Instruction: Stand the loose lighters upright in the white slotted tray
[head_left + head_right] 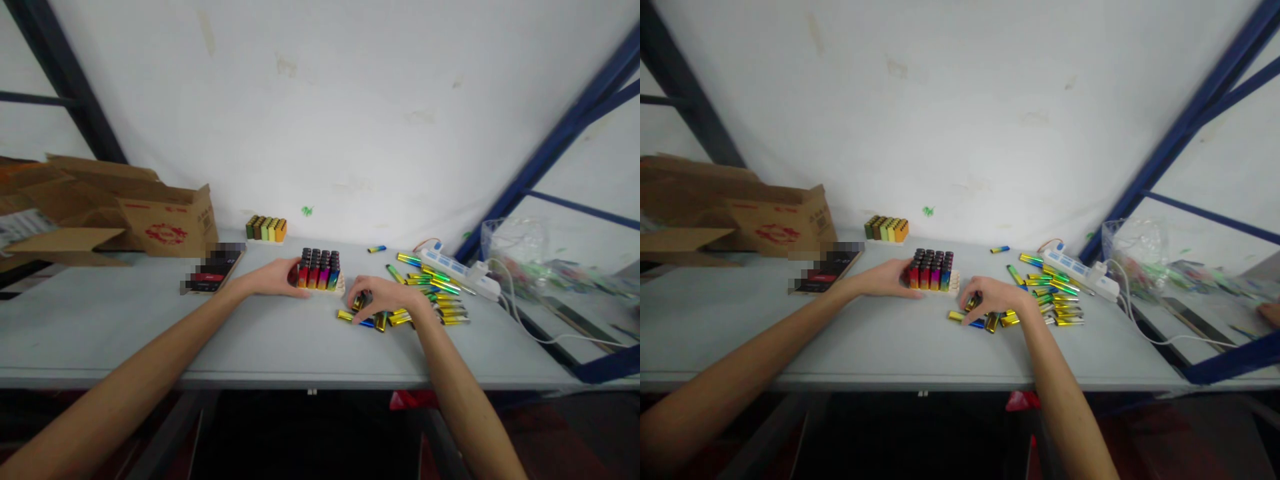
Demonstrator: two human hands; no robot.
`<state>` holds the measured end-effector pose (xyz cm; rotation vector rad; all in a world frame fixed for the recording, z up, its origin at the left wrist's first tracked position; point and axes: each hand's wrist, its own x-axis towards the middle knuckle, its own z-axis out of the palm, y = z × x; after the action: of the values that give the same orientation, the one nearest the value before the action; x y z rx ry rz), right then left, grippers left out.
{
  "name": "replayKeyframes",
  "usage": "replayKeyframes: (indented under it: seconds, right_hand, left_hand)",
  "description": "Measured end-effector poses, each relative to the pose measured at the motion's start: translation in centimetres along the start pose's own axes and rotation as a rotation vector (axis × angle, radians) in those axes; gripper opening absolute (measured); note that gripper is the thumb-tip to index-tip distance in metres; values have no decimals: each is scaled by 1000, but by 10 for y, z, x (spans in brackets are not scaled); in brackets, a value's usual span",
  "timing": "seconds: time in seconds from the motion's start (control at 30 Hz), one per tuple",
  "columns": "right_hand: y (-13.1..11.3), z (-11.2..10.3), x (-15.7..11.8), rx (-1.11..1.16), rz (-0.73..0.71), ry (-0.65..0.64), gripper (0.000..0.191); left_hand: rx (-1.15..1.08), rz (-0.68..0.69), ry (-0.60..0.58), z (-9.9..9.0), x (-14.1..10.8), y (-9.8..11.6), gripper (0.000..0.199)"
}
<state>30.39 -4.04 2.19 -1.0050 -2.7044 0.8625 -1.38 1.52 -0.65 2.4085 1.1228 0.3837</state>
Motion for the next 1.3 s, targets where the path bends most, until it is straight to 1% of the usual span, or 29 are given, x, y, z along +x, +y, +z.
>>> replayKeyframes:
  seconds: [0.1, 0.2, 0.27, 0.33, 0.47, 0.5, 0.57, 0.67, 0.73, 0.8, 0.9, 0.97, 1.03, 1.13, 1.23, 1.3]
  right_hand:
    - [0, 6, 4, -26, -34, -5, 32]
    - [0, 9, 5, -28, -50, 37, 26]
    - [-1, 8, 3, 13, -48, 79, 25]
    - [-4, 4, 0, 118, -27, 135, 28]
    - [-10, -5, -5, 418, 18, 255, 36]
    - [-10, -6, -4, 451, 37, 296, 37]
    - [-8, -8, -2, 442, 76, 410, 41]
    - [-2, -6, 4, 355, 127, 630, 46]
    - [3, -4, 9, 320, 158, 774, 45]
    - [7, -2, 14, 333, 175, 854, 43]
    - [10, 1, 20, 354, 150, 879, 43]
    - [8, 3, 24, 329, 121, 908, 45]
    - [3, 6, 27, 356, 73, 925, 46]
    - [-4, 12, 31, 501, -2, 850, 44]
    - [-7, 17, 34, 552, 31, 788, 43]
    - [-5, 20, 36, 493, 80, 808, 44]
  left_hand:
    - [-7, -9, -2, -1, -1, 3, 82]
    - [-27, 0, -3, -2, -2, 5, 82]
    - [-36, 5, -3, -2, -2, 5, 82]
    - [-30, 6, -6, -2, -2, 4, 82]
    - [-26, 10, -5, -1, -1, 1, 80]
    - [-29, 11, -5, -1, 0, 0, 81]
    - [-24, 5, -7, 0, 0, 0, 81]
    - [-4, 1, -7, -1, 0, -1, 82]
    - [-1, 6, -9, -1, 0, -1, 81]
    - [-11, 13, -14, -1, 0, -1, 80]
    - [-19, 15, -14, -1, 1, -3, 81]
    - [-19, 13, -11, 0, 1, -3, 81]
    - [-22, 12, -10, 0, 1, -4, 80]
    - [-30, 14, -4, 0, 1, -3, 80]
    - [-39, 18, 5, -1, 1, -2, 80]
    - [-40, 17, 7, -1, 1, -2, 79]
